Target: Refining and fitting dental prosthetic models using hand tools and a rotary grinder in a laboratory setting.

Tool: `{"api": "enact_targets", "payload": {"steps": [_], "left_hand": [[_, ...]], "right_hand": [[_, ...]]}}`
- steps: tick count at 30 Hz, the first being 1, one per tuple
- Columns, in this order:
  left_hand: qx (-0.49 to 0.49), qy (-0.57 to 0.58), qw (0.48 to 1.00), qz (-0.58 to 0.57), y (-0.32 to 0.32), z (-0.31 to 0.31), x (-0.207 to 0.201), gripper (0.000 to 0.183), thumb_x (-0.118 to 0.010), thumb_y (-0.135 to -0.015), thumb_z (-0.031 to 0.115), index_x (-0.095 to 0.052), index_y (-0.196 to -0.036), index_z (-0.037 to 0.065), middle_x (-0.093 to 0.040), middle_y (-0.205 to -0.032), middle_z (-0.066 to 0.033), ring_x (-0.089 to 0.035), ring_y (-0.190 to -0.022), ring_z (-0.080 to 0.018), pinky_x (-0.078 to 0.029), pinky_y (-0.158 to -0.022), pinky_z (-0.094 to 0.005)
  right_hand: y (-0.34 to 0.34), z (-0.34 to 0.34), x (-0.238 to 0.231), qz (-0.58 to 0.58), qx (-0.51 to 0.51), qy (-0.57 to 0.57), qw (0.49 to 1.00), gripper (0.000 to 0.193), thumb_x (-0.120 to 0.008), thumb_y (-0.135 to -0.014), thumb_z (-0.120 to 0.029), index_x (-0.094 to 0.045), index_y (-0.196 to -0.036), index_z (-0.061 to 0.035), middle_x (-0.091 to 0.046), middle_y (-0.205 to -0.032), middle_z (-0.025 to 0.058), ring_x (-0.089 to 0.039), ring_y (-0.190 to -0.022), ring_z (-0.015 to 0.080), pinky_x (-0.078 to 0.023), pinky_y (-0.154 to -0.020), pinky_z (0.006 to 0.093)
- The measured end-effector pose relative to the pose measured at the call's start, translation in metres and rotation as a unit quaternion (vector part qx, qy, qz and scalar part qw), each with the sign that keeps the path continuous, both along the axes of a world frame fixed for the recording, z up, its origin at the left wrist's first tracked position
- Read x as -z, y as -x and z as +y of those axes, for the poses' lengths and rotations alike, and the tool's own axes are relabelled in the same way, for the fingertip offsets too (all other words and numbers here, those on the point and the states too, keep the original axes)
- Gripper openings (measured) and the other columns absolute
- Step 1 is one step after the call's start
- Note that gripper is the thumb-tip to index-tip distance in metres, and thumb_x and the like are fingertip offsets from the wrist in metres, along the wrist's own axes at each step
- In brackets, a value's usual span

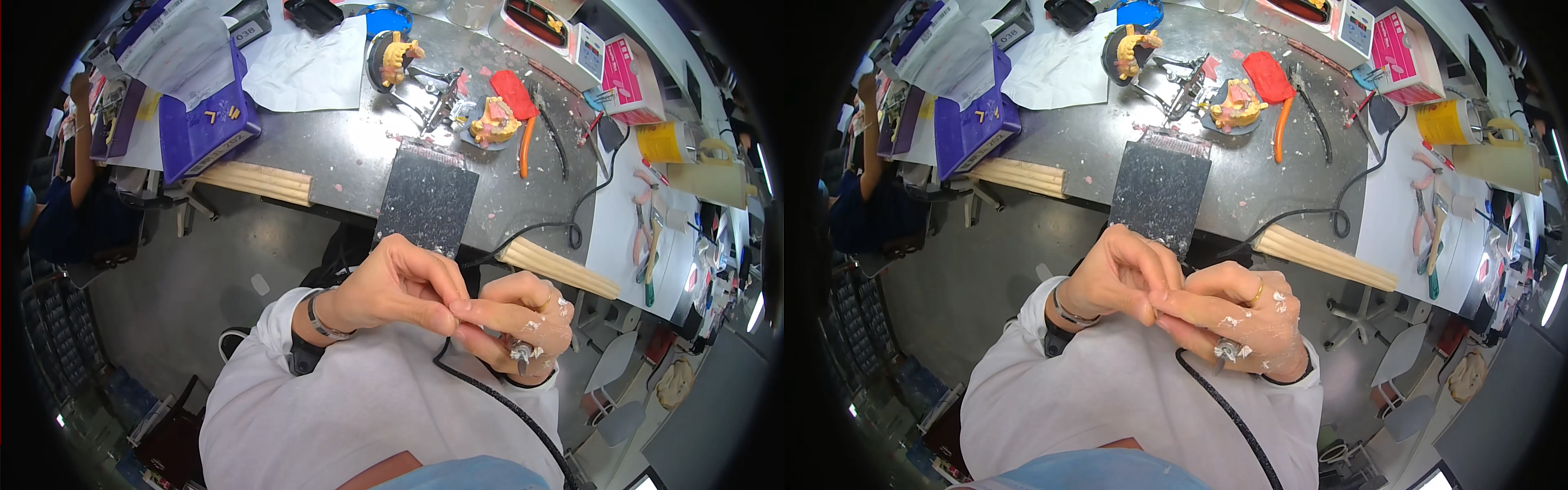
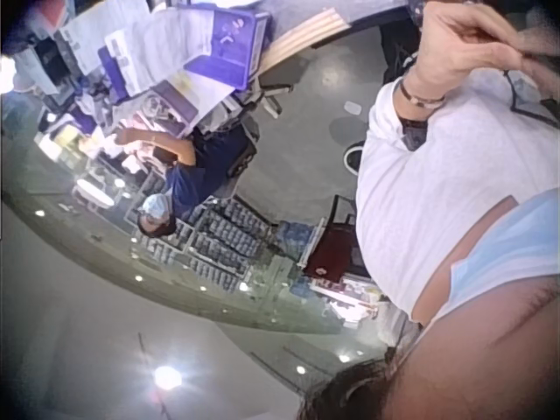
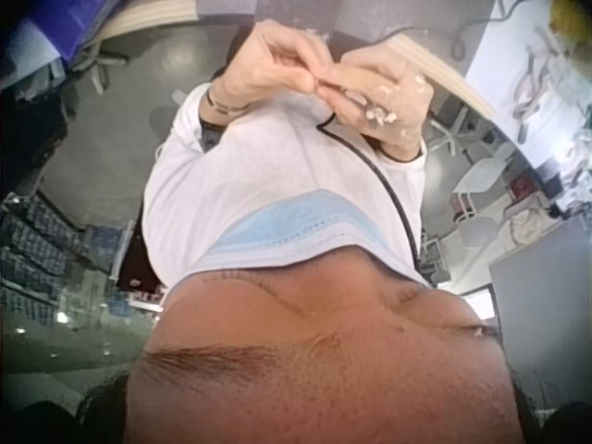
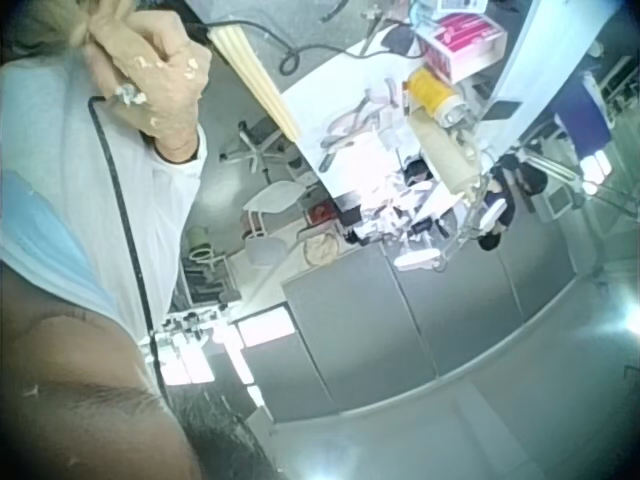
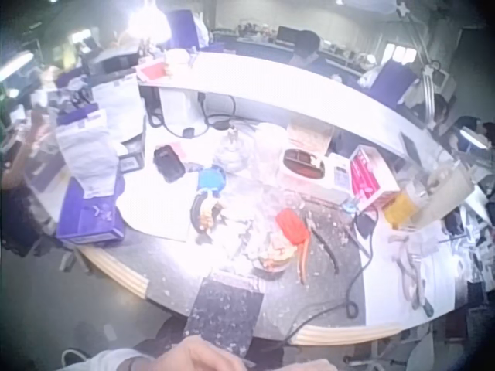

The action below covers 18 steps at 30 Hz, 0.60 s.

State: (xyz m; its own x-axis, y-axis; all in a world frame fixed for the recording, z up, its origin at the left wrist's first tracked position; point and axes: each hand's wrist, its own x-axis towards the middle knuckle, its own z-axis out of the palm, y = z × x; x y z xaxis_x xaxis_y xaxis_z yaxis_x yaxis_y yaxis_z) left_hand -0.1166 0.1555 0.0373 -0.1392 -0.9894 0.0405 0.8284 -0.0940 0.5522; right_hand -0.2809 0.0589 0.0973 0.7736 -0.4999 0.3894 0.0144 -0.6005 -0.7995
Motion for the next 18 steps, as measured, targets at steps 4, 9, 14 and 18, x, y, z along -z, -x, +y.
{"api": "enact_targets", "payload": {"steps": [4, 9, 14, 18], "left_hand": [[0.007, -0.040, 0.998, -0.053, -0.003, -0.001, -0.015, 0.012, -0.072, -0.081, -0.001, -0.069, -0.092, -0.004, -0.067, -0.098, -0.0149, -0.064, -0.093, -0.0184, -0.052, -0.081, -0.0279], [-0.082, -0.023, 0.987, -0.135, 0.003, 0.006, -0.022, 0.012, -0.074, -0.080, 0.001, -0.069, -0.089, -0.004, -0.068, -0.095, -0.0159, -0.065, -0.090, -0.0209, -0.052, -0.079, -0.0299], [-0.155, 0.053, 0.935, -0.314, -0.001, 0.007, -0.028, 0.014, -0.078, -0.075, 0.002, -0.069, -0.084, -0.003, -0.069, -0.087, -0.0155, -0.068, -0.083, -0.0236, -0.053, -0.071, -0.0314], [-0.231, 0.145, 0.809, -0.521, -0.002, 0.006, -0.042, 0.019, -0.079, -0.067, -0.001, -0.068, -0.083, -0.001, -0.070, -0.082, -0.0112, -0.069, -0.074, -0.0237, -0.054, -0.063, -0.0298]], "right_hand": [[0.003, 0.003, 0.007, -0.041, 0.026, 0.087, 0.995, 0.040, -0.084, -0.058, -0.004, -0.074, -0.096, -0.0134, -0.059, -0.073, 0.0000, -0.055, -0.051, 0.0109, -0.041, -0.043, 0.0219], [0.010, 0.008, 0.014, -0.038, 0.032, 0.163, 0.985, 0.040, -0.083, -0.058, -0.005, -0.073, -0.096, -0.0113, -0.059, -0.077, 0.0002, -0.053, -0.050, 0.0106, -0.041, -0.043, 0.0221], [0.008, 0.015, 0.006, -0.018, 0.105, 0.106, 0.989, 0.045, -0.087, -0.059, -0.029, -0.071, -0.092, -0.0052, -0.054, -0.070, 0.0003, -0.050, -0.048, 0.0129, -0.039, -0.042, 0.0259], [0.009, 0.007, 0.017, 0.044, 0.070, 0.080, 0.993, 0.053, -0.084, -0.059, -0.050, -0.066, -0.077, -0.0037, -0.047, -0.058, 0.0015, -0.047, -0.044, 0.0152, -0.037, -0.040, 0.0274]]}}
